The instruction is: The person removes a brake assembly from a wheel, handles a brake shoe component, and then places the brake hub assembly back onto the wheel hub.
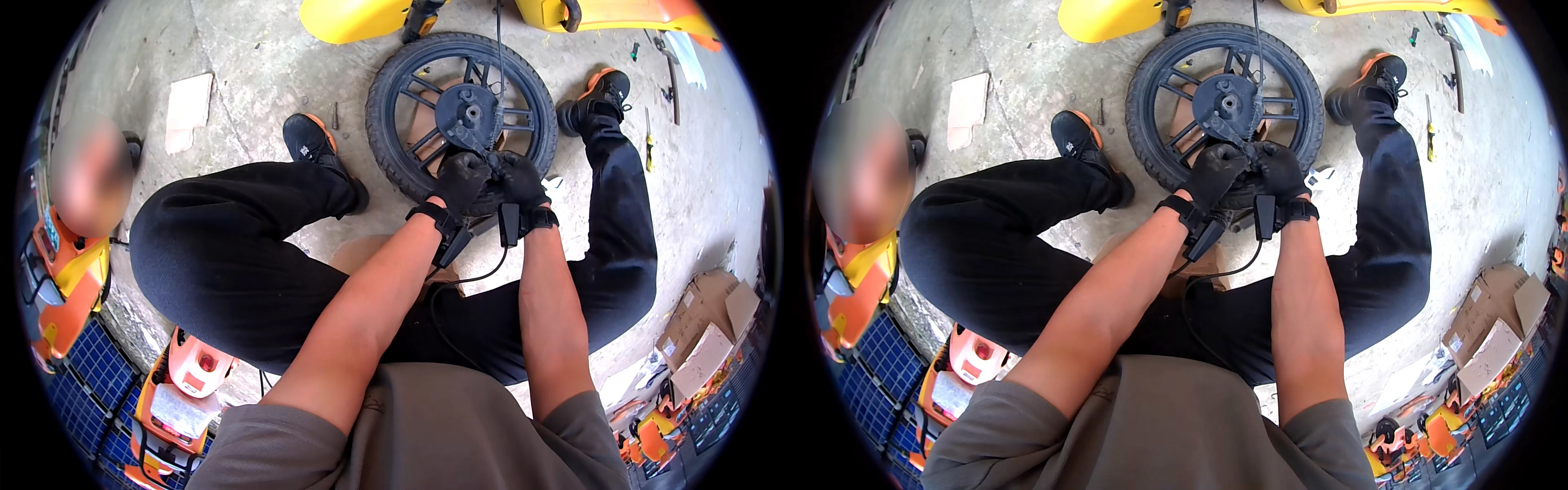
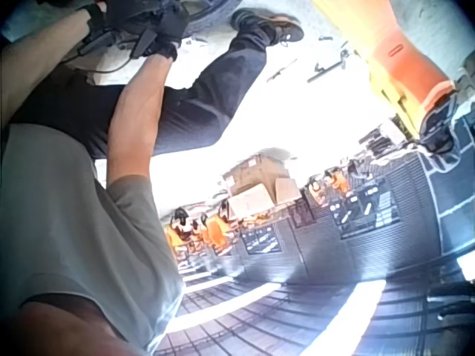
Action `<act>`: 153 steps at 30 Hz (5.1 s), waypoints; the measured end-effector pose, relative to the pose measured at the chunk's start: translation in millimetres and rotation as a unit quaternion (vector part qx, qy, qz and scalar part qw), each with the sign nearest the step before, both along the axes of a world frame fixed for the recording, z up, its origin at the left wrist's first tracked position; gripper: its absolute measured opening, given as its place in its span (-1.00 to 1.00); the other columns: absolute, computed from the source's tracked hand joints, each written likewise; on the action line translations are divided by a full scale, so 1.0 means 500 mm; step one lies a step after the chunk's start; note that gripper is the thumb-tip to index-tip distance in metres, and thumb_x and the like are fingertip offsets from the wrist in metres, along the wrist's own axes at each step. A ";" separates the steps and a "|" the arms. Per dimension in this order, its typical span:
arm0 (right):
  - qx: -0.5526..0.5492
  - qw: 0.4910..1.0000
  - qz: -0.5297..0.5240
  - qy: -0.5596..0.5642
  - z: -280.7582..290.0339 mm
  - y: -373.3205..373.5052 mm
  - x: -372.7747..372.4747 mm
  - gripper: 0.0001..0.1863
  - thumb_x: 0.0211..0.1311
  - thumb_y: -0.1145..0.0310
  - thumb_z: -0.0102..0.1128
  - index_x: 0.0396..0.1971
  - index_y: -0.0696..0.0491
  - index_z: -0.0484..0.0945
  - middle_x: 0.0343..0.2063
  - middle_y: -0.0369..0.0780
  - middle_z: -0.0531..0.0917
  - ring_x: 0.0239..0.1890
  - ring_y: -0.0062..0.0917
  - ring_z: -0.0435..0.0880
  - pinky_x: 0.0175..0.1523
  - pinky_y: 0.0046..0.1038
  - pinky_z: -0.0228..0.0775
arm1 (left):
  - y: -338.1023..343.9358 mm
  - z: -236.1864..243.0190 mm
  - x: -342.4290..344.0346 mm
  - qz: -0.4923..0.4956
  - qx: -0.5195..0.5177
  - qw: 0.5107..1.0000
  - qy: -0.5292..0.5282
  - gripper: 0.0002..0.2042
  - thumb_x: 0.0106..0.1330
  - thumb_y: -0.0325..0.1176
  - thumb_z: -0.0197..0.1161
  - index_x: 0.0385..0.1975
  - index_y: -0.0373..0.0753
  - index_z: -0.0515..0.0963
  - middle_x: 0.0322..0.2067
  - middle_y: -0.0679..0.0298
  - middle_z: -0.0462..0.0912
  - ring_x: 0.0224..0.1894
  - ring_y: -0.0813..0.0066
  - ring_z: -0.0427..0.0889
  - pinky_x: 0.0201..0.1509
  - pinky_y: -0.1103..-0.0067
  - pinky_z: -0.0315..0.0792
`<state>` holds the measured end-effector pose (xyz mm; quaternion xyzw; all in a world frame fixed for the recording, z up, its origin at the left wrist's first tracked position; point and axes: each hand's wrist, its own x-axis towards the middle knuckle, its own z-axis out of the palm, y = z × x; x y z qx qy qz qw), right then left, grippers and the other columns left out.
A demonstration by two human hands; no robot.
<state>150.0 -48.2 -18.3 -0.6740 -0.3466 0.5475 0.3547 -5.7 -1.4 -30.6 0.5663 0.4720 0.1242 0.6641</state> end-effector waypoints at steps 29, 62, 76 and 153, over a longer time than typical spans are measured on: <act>-0.041 0.995 -0.016 0.087 -0.002 0.012 -0.004 -0.75 0.06 0.54 0.04 -0.23 0.21 0.58 -0.40 -0.26 0.65 -0.39 -0.65 0.56 -0.23 -0.57 0.44 | -0.027 -0.117 -0.009 -0.052 0.211 0.976 0.031 -0.87 0.18 -0.48 0.05 -0.41 -0.29 0.56 -0.45 0.15 0.61 -0.41 0.33 0.59 -0.29 0.54 0.46; -0.025 0.990 -0.054 0.128 -0.018 0.007 -0.005 -0.73 -0.02 0.58 0.00 -0.28 0.24 0.59 -0.42 -0.25 0.64 -0.42 -0.64 0.54 -0.25 -0.58 0.40 | -0.023 -0.119 -0.006 -0.030 0.147 0.989 0.005 -0.91 0.10 -0.48 0.13 -0.44 -0.29 0.56 -0.48 0.12 0.61 -0.38 0.26 0.60 -0.26 0.45 0.46; -0.016 0.996 -0.034 0.075 -0.003 0.003 0.000 -0.74 0.02 0.55 0.03 -0.26 0.23 0.60 -0.41 -0.24 0.65 -0.42 -0.64 0.55 -0.25 -0.57 0.40 | 0.021 -0.010 -0.022 -0.240 0.252 0.935 0.065 -0.86 0.15 -0.48 0.02 -0.41 -0.34 0.53 -0.37 0.10 0.61 -0.29 0.32 0.60 -0.19 0.45 0.46; -0.043 0.995 -0.035 0.079 0.004 0.004 0.000 -0.73 0.05 0.56 0.02 -0.24 0.22 0.61 -0.44 -0.26 0.65 -0.45 -0.66 0.54 -0.28 -0.59 0.38 | 0.051 0.008 -0.022 -0.378 0.349 0.854 0.084 -0.84 0.17 -0.49 0.06 -0.29 -0.26 0.55 -0.31 0.10 0.59 -0.20 0.25 0.57 -0.14 0.45 0.44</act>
